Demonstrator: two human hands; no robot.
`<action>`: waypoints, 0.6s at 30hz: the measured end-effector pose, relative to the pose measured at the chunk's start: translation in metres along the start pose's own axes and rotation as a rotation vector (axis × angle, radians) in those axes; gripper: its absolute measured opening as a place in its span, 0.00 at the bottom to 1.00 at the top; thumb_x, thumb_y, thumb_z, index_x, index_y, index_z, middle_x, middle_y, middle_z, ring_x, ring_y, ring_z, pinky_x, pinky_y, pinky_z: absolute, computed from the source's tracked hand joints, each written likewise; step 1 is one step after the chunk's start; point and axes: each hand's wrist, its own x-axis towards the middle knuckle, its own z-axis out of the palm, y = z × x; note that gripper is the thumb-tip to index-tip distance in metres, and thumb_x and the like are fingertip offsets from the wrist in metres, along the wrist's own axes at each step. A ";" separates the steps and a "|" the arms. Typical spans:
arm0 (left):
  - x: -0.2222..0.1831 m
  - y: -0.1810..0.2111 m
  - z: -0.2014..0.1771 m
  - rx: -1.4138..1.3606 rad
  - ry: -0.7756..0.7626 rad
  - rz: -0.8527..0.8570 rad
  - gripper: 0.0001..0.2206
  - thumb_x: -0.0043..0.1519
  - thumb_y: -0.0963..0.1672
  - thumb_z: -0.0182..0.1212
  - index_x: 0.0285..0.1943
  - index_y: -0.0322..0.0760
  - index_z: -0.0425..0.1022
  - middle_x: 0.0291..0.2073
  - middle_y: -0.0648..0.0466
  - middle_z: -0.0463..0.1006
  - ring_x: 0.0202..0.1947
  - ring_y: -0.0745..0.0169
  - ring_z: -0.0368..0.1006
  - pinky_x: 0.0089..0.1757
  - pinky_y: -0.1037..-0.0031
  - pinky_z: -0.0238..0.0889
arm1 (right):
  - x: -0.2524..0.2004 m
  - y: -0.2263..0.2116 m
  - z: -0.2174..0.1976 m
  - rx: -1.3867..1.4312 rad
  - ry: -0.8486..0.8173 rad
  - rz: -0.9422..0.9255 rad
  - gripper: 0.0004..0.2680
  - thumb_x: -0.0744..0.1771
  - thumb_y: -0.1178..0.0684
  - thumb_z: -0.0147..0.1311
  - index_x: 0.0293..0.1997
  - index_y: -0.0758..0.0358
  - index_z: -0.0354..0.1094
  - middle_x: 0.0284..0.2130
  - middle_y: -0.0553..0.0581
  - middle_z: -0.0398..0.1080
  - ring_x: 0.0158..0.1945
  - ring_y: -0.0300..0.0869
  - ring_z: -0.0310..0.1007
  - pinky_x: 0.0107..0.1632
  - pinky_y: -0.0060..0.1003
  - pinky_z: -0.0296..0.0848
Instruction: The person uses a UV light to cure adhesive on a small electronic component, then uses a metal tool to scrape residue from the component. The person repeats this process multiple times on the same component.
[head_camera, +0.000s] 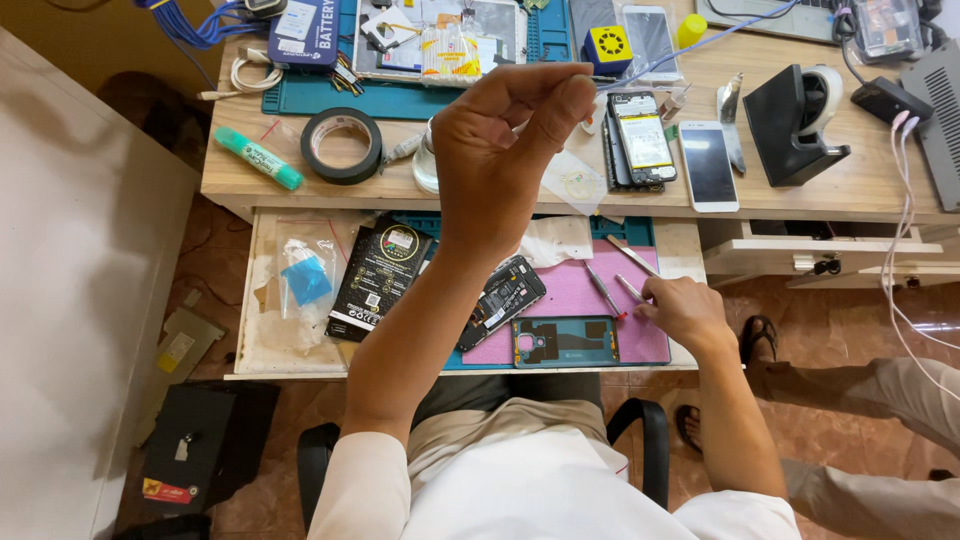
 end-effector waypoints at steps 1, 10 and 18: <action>0.000 -0.002 -0.002 0.000 0.000 -0.002 0.07 0.55 0.45 0.60 0.38 0.39 0.74 0.31 0.56 0.77 0.33 0.71 0.74 0.37 0.83 0.69 | -0.001 -0.002 -0.002 0.001 -0.002 0.001 0.10 0.63 0.41 0.50 0.41 0.48 0.66 0.36 0.52 0.72 0.42 0.50 0.68 0.39 0.42 0.63; -0.025 -0.079 -0.062 0.121 -0.010 0.078 0.06 0.56 0.43 0.62 0.38 0.35 0.76 0.24 0.53 0.75 0.26 0.74 0.69 0.33 0.83 0.63 | -0.020 -0.004 -0.050 0.340 0.263 -0.200 0.08 0.64 0.50 0.51 0.43 0.56 0.72 0.33 0.59 0.75 0.38 0.57 0.73 0.42 0.48 0.70; -0.057 -0.121 -0.091 0.284 0.025 -0.087 0.05 0.55 0.42 0.61 0.36 0.33 0.75 0.27 0.52 0.77 0.28 0.69 0.72 0.31 0.83 0.66 | 0.101 -0.047 -0.169 0.365 0.781 -0.604 0.09 0.65 0.54 0.56 0.42 0.72 0.69 0.31 0.64 0.72 0.32 0.48 0.71 0.33 0.40 0.69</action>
